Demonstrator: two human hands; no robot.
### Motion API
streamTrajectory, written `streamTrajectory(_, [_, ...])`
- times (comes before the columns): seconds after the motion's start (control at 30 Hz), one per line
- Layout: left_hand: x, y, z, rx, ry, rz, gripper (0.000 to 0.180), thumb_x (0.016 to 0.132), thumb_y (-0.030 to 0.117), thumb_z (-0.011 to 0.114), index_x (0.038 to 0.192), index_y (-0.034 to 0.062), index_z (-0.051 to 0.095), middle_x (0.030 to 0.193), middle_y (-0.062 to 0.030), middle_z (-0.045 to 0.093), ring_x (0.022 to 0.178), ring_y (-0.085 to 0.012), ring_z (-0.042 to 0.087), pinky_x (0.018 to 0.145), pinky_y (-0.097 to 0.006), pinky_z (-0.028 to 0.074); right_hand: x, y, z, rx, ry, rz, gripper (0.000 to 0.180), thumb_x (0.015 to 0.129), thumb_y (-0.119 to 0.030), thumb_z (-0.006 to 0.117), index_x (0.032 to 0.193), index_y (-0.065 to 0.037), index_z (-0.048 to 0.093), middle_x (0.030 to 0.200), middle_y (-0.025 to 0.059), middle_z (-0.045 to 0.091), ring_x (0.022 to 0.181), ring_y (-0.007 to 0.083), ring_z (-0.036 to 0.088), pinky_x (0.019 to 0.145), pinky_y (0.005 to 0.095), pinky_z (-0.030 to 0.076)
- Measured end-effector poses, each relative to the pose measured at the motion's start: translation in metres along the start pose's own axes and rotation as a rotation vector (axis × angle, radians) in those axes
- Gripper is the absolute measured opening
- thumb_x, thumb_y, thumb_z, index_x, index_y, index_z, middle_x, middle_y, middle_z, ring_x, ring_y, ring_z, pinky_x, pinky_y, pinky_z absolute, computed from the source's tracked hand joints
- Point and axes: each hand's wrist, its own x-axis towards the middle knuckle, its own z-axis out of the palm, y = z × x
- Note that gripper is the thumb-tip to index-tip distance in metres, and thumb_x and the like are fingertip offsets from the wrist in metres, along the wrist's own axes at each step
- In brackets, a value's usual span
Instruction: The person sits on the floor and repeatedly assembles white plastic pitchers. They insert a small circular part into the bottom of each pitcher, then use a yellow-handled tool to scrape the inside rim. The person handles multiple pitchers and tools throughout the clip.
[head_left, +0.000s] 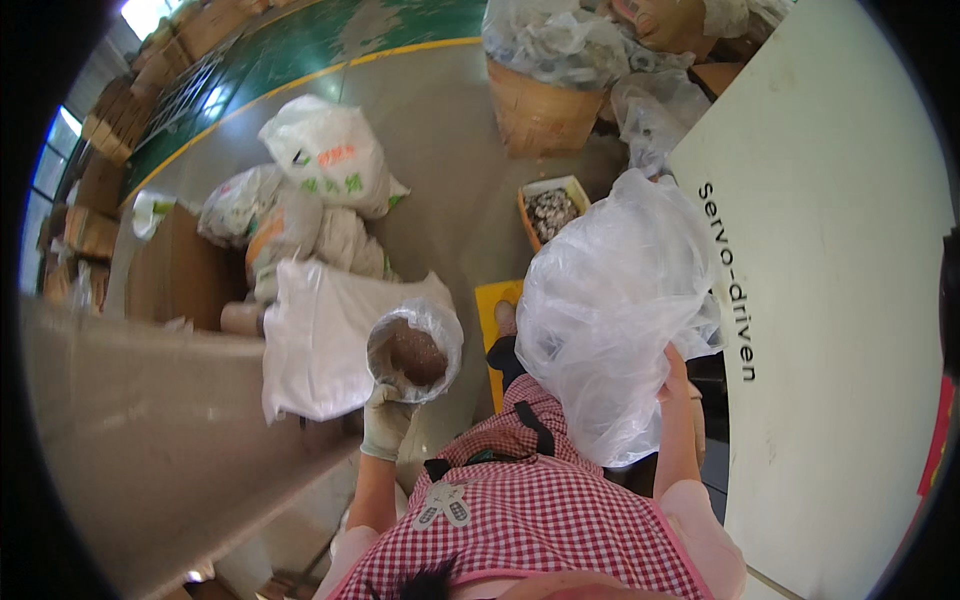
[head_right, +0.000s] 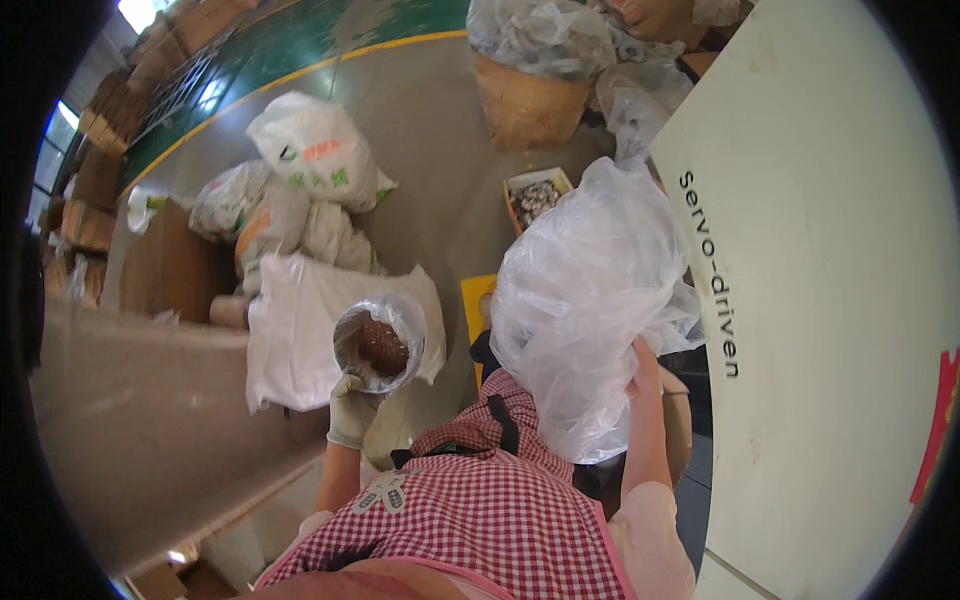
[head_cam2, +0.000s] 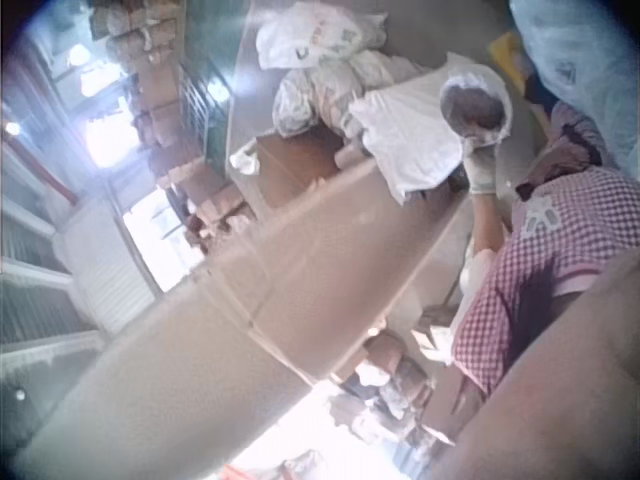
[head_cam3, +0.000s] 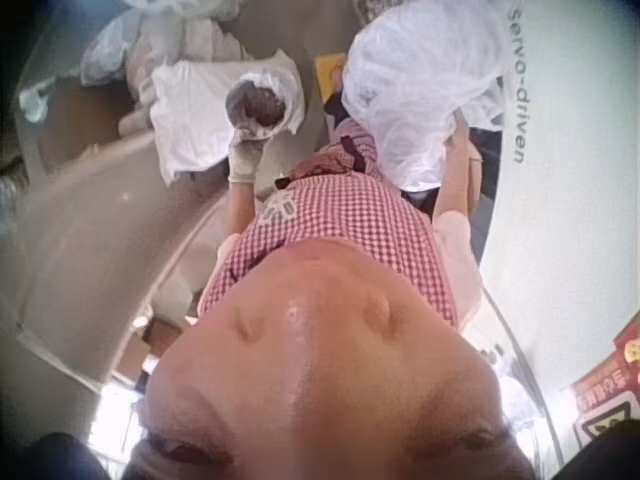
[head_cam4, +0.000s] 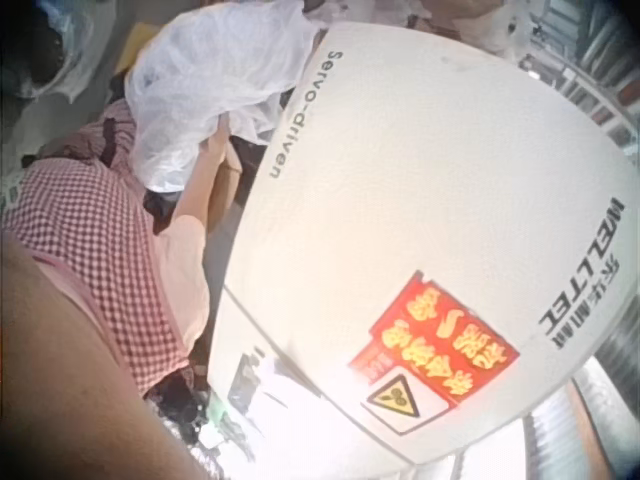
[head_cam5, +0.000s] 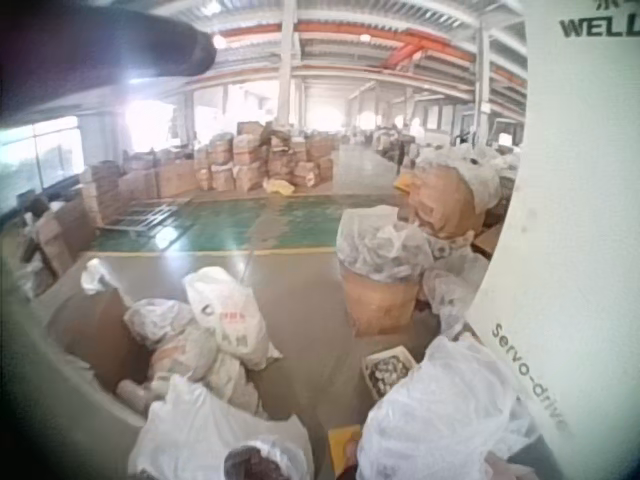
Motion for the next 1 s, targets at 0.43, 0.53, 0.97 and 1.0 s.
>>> streamTrajectory(0.43, [0.285,0.099,0.132,-0.159,-0.107,0.028,0.056,0.084,0.014,0.057,0.14,0.0047,0.057,0.144,-0.0103,0.06,0.134,-0.0313,0.055,0.112,-0.053,0.045,0.366,-0.144,0.236,-0.099,0.085,0.043,0.033,0.089,-0.02,0.067,0.118,-0.005,0.067,0.109,0.0079,0.07,0.1,0.0223,0.07,0.086,0.0383,0.059])
streamTrajectory(0.53, [0.34,0.125,0.145,-0.167,-0.084,0.148,0.047,0.085,0.014,0.055,0.131,0.0075,0.061,0.138,-0.0087,0.061,0.133,-0.0307,0.054,0.112,-0.054,0.046,0.45,-0.155,0.304,-0.116,-0.014,0.061,0.031,0.09,-0.018,0.067,0.118,-0.005,0.067,0.107,0.0068,0.07,0.099,0.0215,0.069,0.086,0.0367,0.058])
streamTrajectory(0.97, [0.631,0.369,0.247,-0.226,0.126,0.273,0.037,0.083,0.014,0.056,0.119,0.0097,0.061,0.12,-0.0066,0.062,0.117,-0.0281,0.06,0.104,-0.048,0.049,0.789,-0.2,0.607,-0.301,-0.128,0.049,0.024,0.094,-0.02,0.065,0.114,-0.007,0.07,0.105,0.0041,0.07,0.094,0.0173,0.068,0.087,0.0323,0.054])
streamTrajectory(1.0, [0.648,0.394,0.249,-0.226,0.063,0.315,0.04,0.083,0.014,0.055,0.123,0.0096,0.06,0.122,-0.0069,0.061,0.118,-0.0288,0.06,0.104,-0.048,0.049,0.807,-0.2,0.636,-0.339,-0.1,0.033,0.026,0.095,-0.021,0.064,0.115,-0.007,0.07,0.106,0.0043,0.07,0.093,0.0178,0.068,0.087,0.0325,0.054])
